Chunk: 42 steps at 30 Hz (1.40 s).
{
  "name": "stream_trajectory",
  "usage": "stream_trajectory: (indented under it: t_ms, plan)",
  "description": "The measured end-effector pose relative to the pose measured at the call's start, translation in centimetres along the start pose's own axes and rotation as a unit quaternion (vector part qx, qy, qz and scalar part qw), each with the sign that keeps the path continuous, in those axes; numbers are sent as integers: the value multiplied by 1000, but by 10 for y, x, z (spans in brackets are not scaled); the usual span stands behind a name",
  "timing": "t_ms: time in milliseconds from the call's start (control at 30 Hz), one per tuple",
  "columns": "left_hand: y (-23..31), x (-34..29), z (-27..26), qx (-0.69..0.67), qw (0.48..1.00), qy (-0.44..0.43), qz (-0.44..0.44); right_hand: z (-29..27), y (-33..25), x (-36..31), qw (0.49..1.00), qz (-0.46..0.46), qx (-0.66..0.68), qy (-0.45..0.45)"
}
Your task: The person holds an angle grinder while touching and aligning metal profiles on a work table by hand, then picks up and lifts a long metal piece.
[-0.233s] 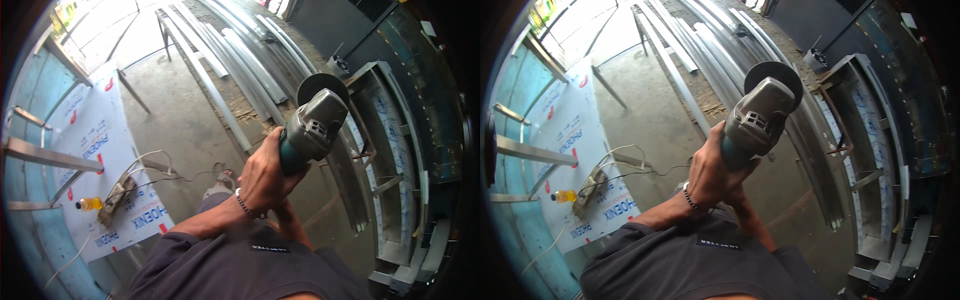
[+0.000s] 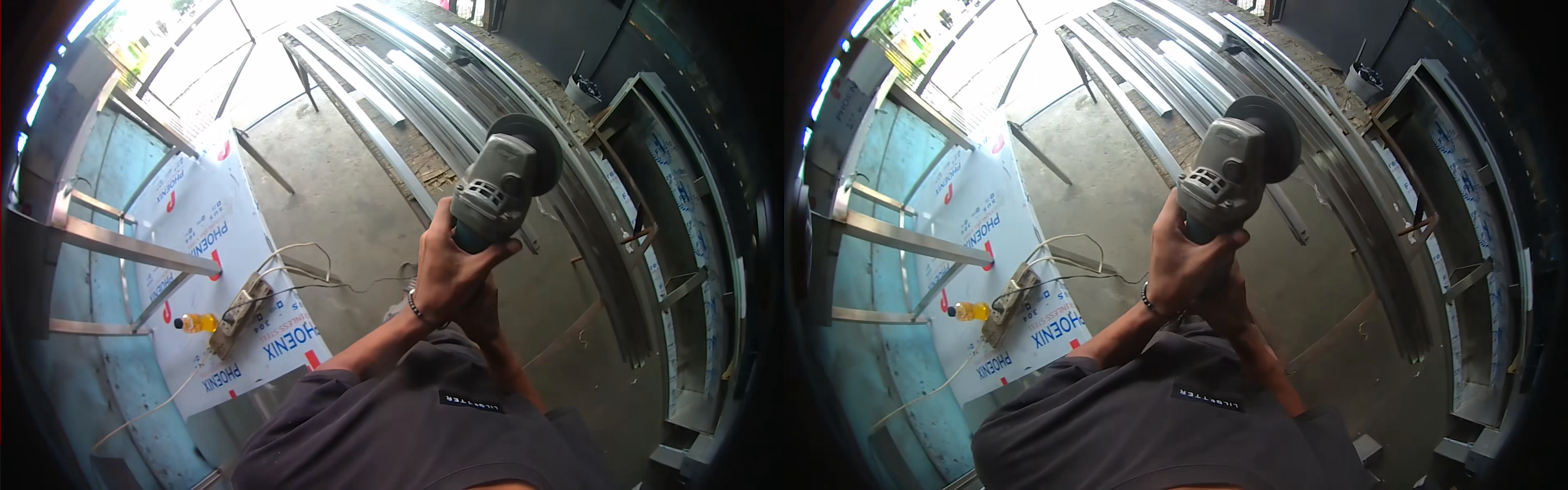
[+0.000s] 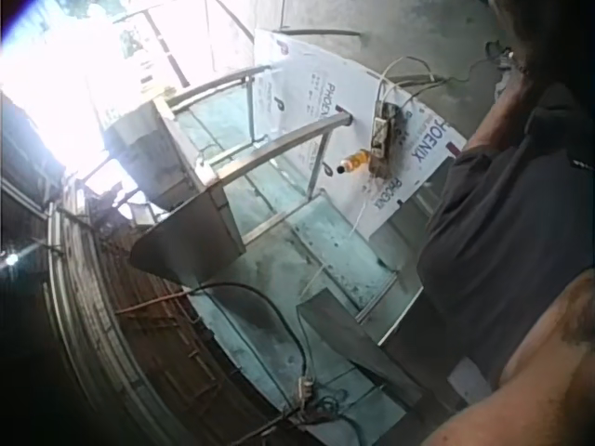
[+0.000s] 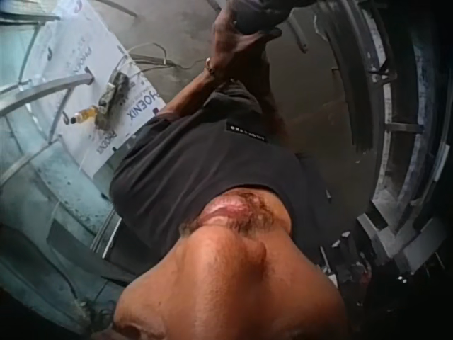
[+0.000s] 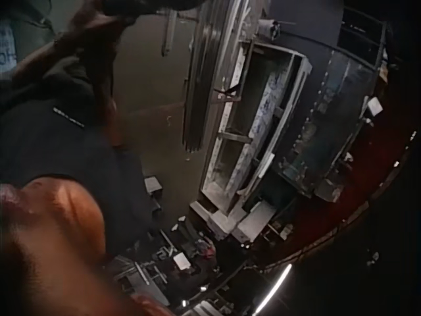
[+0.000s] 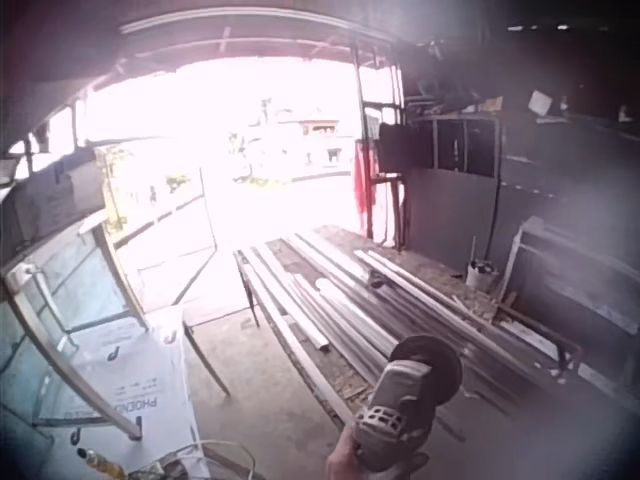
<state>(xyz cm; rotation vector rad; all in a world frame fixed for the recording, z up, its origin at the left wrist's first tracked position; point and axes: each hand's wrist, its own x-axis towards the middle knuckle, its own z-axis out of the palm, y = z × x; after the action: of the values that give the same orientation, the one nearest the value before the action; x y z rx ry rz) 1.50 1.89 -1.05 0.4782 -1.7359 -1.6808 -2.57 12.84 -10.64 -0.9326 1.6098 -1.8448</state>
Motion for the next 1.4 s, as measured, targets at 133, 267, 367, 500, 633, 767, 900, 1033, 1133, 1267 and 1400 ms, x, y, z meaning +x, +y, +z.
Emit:
stream_trajectory:
  t_ms: [133, 267, 367, 500, 633, 767, 900, 1033, 1133, 1267, 1400]
  plan:
    - [-10, -17, 0, -92, 994, 6, -61, -4, 9, -22, 997, 28, -73, 25]
    - [-28, -26, -15, -158, 986, 2, -46, 10, 3, -30, 990, -24, -111, 81]
    - [-27, -29, -21, -170, 980, 2, -99, 13, 13, -33, 987, -19, -137, 82]
    - [-24, -34, -22, -201, 971, 64, -109, 14, 14, -35, 986, -8, -155, 56]
    - [-33, -39, -31, -218, 965, 122, -79, 19, 13, -33, 991, 1, -133, 31]
    - [-37, -38, -40, -222, 957, 172, -78, 24, 21, -29, 993, -17, -120, -7]
    - [-42, -40, -57, -162, 986, 48, -15, 35, 15, -15, 996, -21, -80, -30]
    - [-55, -16, -87, -132, 983, 78, -105, 52, 22, 6, 991, -13, -124, -44]
    - [-85, 2, -131, -239, 955, 102, -141, 58, 22, 33, 983, 1, -165, -81]
    - [-91, 28, -183, -189, 969, 114, -113, 29, 71, 77, 981, 64, -154, -95]
    - [-89, 51, -215, -179, 962, 154, -135, 7, 174, 124, 901, 39, -413, 122]
